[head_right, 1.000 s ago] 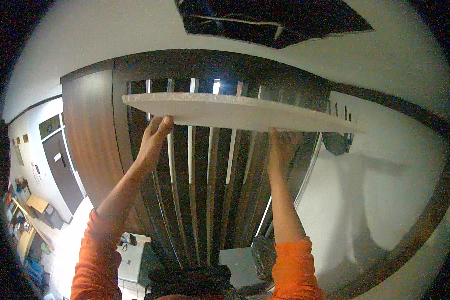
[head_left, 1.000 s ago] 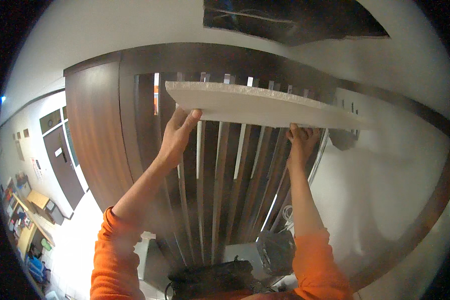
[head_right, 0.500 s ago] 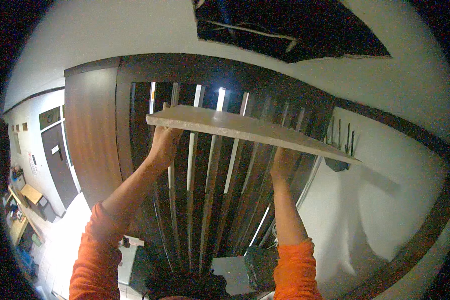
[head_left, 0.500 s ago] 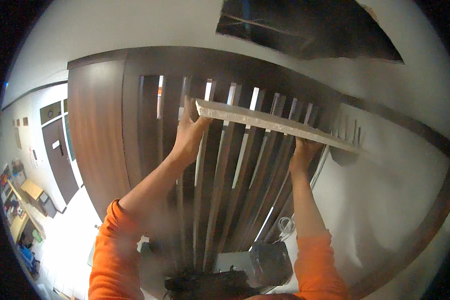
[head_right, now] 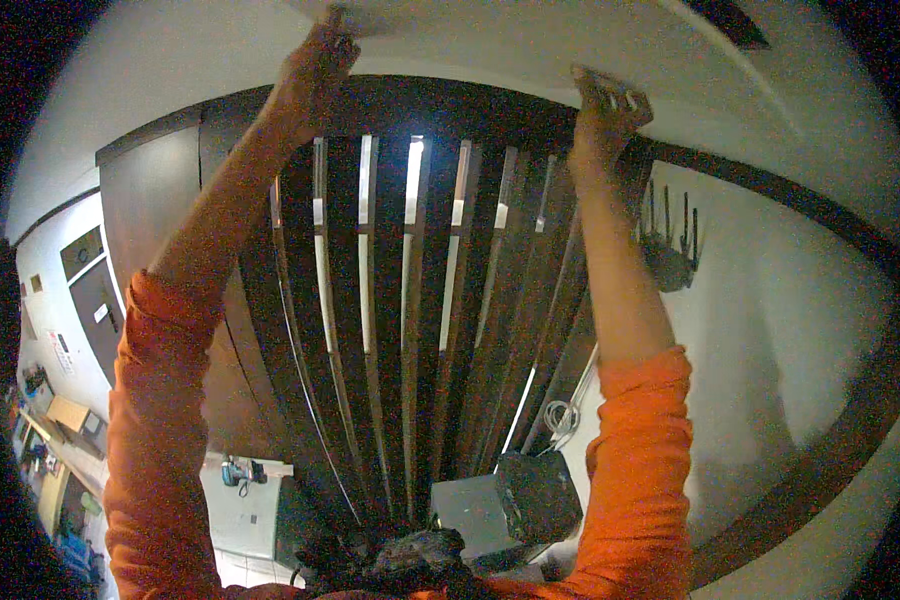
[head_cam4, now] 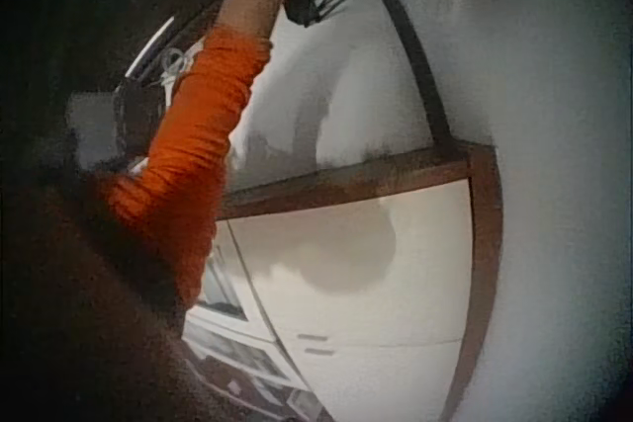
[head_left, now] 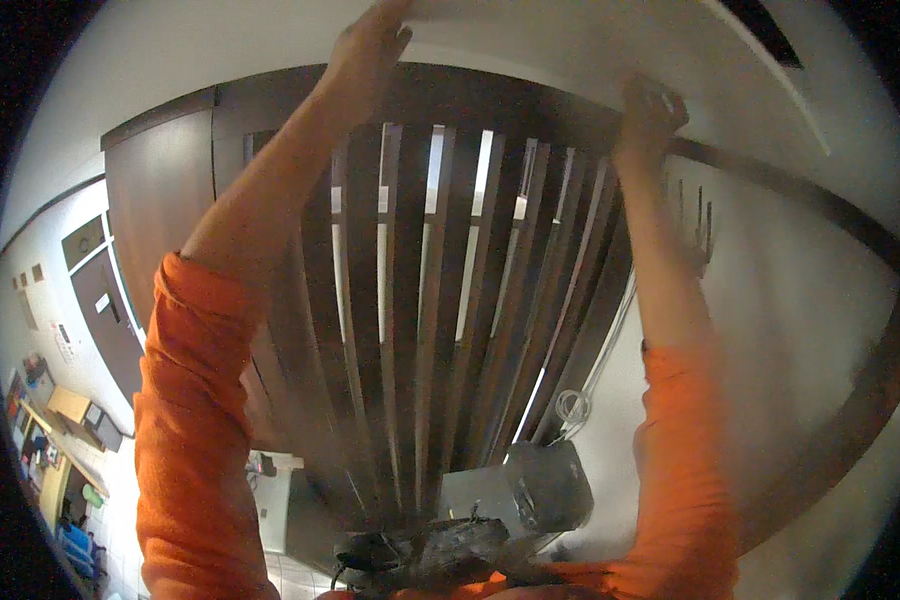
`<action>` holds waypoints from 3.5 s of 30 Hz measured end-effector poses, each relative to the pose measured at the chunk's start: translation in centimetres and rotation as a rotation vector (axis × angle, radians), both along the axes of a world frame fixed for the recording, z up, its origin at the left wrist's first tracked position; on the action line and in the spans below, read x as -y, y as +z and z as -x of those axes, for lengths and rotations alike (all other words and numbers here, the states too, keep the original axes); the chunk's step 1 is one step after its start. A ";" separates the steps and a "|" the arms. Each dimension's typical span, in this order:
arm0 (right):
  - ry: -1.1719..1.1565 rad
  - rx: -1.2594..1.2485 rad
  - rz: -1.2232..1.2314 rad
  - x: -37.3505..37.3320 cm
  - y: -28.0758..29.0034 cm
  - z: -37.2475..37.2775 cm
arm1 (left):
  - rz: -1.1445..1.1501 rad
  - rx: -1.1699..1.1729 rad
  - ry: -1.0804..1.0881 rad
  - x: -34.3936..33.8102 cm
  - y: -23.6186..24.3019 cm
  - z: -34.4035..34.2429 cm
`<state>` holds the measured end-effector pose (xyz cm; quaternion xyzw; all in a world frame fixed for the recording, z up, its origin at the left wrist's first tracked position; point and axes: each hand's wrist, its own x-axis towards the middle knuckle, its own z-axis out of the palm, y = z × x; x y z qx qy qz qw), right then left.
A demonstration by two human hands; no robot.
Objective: The person lifts and fits white rectangular ceiling panels into an overhead grid. They repeatedly position, align, and press the panels into place, occasionally removing and repositioning them to achieve a flush fit.
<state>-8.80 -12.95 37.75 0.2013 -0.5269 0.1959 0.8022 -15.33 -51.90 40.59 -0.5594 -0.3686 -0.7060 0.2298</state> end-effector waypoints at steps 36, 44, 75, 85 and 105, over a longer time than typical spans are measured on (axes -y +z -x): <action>0.185 0.191 0.281 3.7 1.5 -1.8 | 0.166 0.328 0.182 1.2 0.9 -1.4; -0.081 0.452 0.027 10.8 -6.3 -7.8 | 0.649 0.652 0.255 1.0 -21.1 -0.8; -0.053 1.092 0.125 3.6 -8.3 -6.3 | 0.307 0.819 0.072 1.3 -27.0 -10.2; -0.683 0.698 -0.448 10.0 -16.1 -22.4 | 0.310 0.845 -0.081 2.9 -13.1 -15.3; -1.014 0.146 -0.096 6.7 4.5 -27.5 | 0.105 0.171 -0.674 0.4 2.1 -12.9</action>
